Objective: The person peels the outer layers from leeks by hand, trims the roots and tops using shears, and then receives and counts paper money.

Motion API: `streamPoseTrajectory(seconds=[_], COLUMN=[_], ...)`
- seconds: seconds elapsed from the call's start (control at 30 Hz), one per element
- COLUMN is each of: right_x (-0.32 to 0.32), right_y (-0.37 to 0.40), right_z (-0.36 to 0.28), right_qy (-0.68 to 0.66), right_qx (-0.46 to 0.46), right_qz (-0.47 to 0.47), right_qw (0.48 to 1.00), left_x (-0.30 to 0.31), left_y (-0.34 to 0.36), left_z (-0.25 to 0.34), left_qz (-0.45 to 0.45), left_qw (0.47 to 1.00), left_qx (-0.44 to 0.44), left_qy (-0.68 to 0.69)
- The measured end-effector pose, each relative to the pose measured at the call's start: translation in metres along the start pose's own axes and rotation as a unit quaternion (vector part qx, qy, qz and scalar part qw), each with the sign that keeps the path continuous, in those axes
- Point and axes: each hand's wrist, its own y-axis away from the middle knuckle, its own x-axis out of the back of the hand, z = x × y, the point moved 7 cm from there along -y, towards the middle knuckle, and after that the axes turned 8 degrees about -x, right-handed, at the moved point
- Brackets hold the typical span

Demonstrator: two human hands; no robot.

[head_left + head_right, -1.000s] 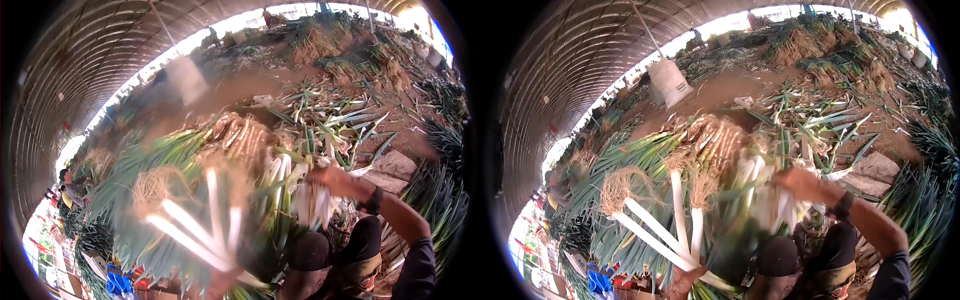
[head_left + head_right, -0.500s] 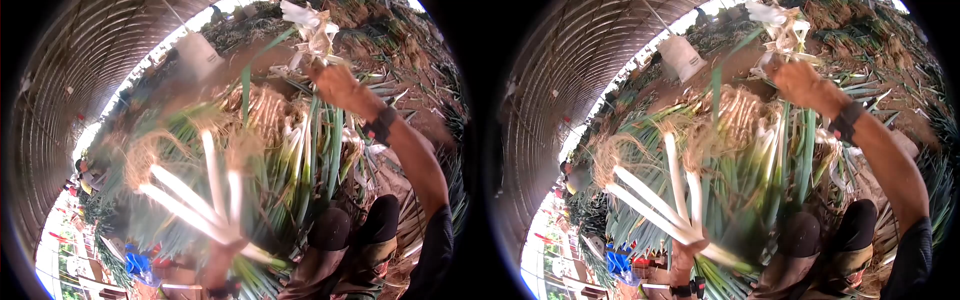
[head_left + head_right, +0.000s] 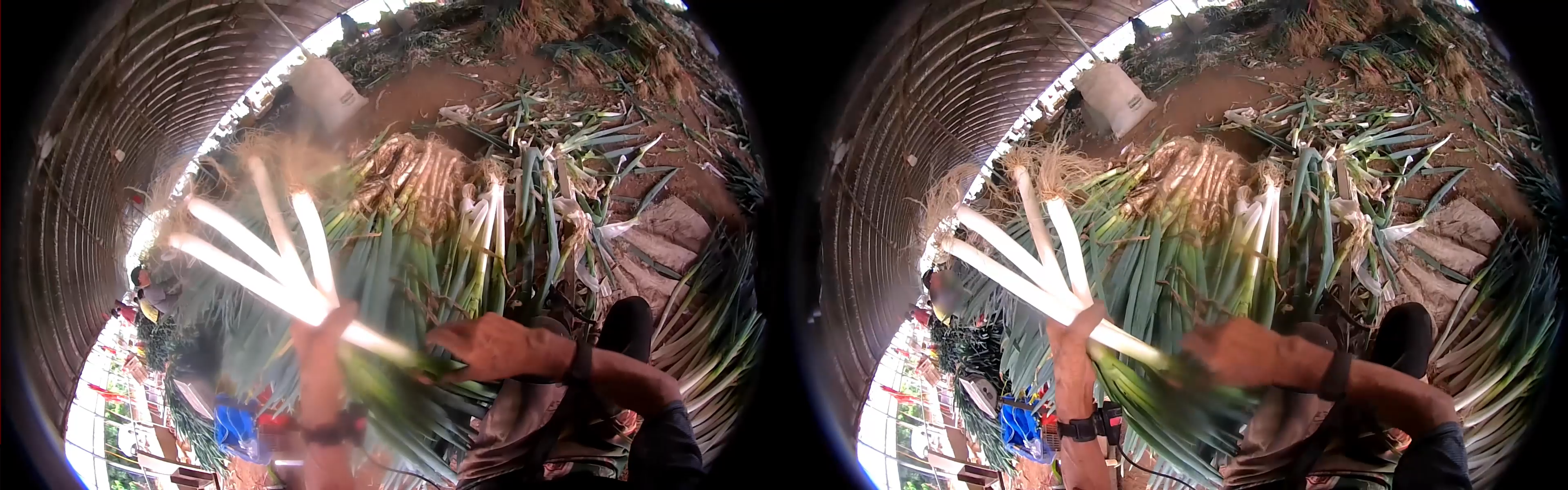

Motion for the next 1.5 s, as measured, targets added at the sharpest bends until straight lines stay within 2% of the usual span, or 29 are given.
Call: streamPoseTrajectory(seconds=[0.03, 0.13, 0.17, 0.23, 0.33, 0.43, 0.53, 0.57, 0.67, 0.7, 0.8, 0.87, 0.9, 0.97, 1.0, 1.03, 1.1, 1.2, 1.3, 1.43, 1.5], right_x=[0.001, -0.009, -0.016, -0.019, -0.017, -0.018, -0.004, -0.001, -0.034, -0.043, -0.079, -0.048, -0.027, 0.028, 0.043, 0.072, 0.102, 0.121, 0.119, 0.113, 0.113], right_y=[-0.002, -0.001, -0.001, 0.006, 0.025, 0.043, 0.026, 0.019, 0.003, 0.006, 0.054, 0.066, 0.068, 0.062, 0.061, 0.053, 0.054, 0.056, 0.053, 0.033, 0.018], right_z=[-0.010, -0.029, -0.031, -0.038, -0.041, -0.023, -0.033, -0.043, -0.040, -0.041, -0.033, -0.032, -0.029, 0.002, 0.031, 0.041, 0.078, 0.072, 0.063, 0.041, 0.021], right_qy=[0.034, 0.232, 0.283, 0.269, 0.271, 0.142, 0.206, 0.236, 0.251, 0.250, 0.006, -0.023, -0.039, 0.013, 0.102, 0.174, 0.396, 0.441, 0.350, 0.384, 0.405], right_qx=[-0.011, 0.053, 0.055, 0.073, 0.089, 0.063, 0.050, 0.077, 0.090, 0.065, 0.093, 0.059, 0.042, 0.024, 0.011, -0.026, -0.169, -0.119, -0.129, -0.063, -0.021], right_qz=[0.033, 0.117, 0.099, 0.046, 0.011, -0.065, 0.045, 0.083, 0.069, 0.005, -0.123, -0.191, -0.225, -0.162, -0.056, -0.059, -0.073, 0.022, 0.017, -0.007, 0.045], right_qw=[0.999, 0.964, 0.952, 0.959, 0.959, 0.986, 0.976, 0.965, 0.961, 0.966, 0.988, 0.980, 0.973, 0.986, 0.993, 0.983, 0.899, 0.890, 0.928, 0.921, 0.913], left_x=[0.001, -0.005, -0.008, -0.010, -0.004, 0.008, 0.004, 0.001, -0.006, -0.005, 0.014, 0.031, 0.039, 0.050, 0.061, 0.070, 0.085, 0.114, 0.114, 0.089, 0.062], left_y=[-0.006, -0.011, -0.014, -0.018, -0.021, -0.023, -0.021, -0.020, -0.018, -0.019, -0.023, -0.024, -0.024, -0.019, -0.022, -0.020, -0.021, -0.033, -0.046, -0.067, -0.066], left_z=[-0.005, -0.010, -0.016, -0.020, -0.023, -0.029, -0.027, -0.023, -0.018, -0.017, -0.018, -0.014, -0.009, 0.004, 0.000, 0.001, 0.004, 0.007, 0.020, 0.035, 0.040], left_qz=[-0.013, -0.027, -0.025, -0.027, -0.012, 0.002, 0.003, 0.002, 0.005, 0.012, 0.041, 0.057, 0.059, 0.062, 0.051, 0.056, 0.066, 0.048, -0.005, -0.104, -0.155], left_qw=[1.000, 0.999, 0.999, 0.998, 0.999, 1.000, 1.000, 1.000, 0.999, 0.998, 0.999, 0.998, 0.998, 0.998, 0.998, 0.996, 0.992, 0.997, 0.999, 0.994, 0.985], left_qx=[-0.004, -0.023, -0.036, -0.061, -0.043, -0.021, -0.013, -0.024, -0.048, -0.056, -0.026, 0.003, -0.013, -0.015, -0.035, -0.039, -0.052, -0.049, -0.041, -0.015, 0.013], left_qy=[-0.010, -0.012, -0.005, 0.006, 0.017, 0.008, -0.015, -0.011, 0.001, 0.006, -0.016, -0.028, -0.022, -0.012, 0.028, 0.048, 0.094, 0.037, 0.000, -0.044, -0.069])
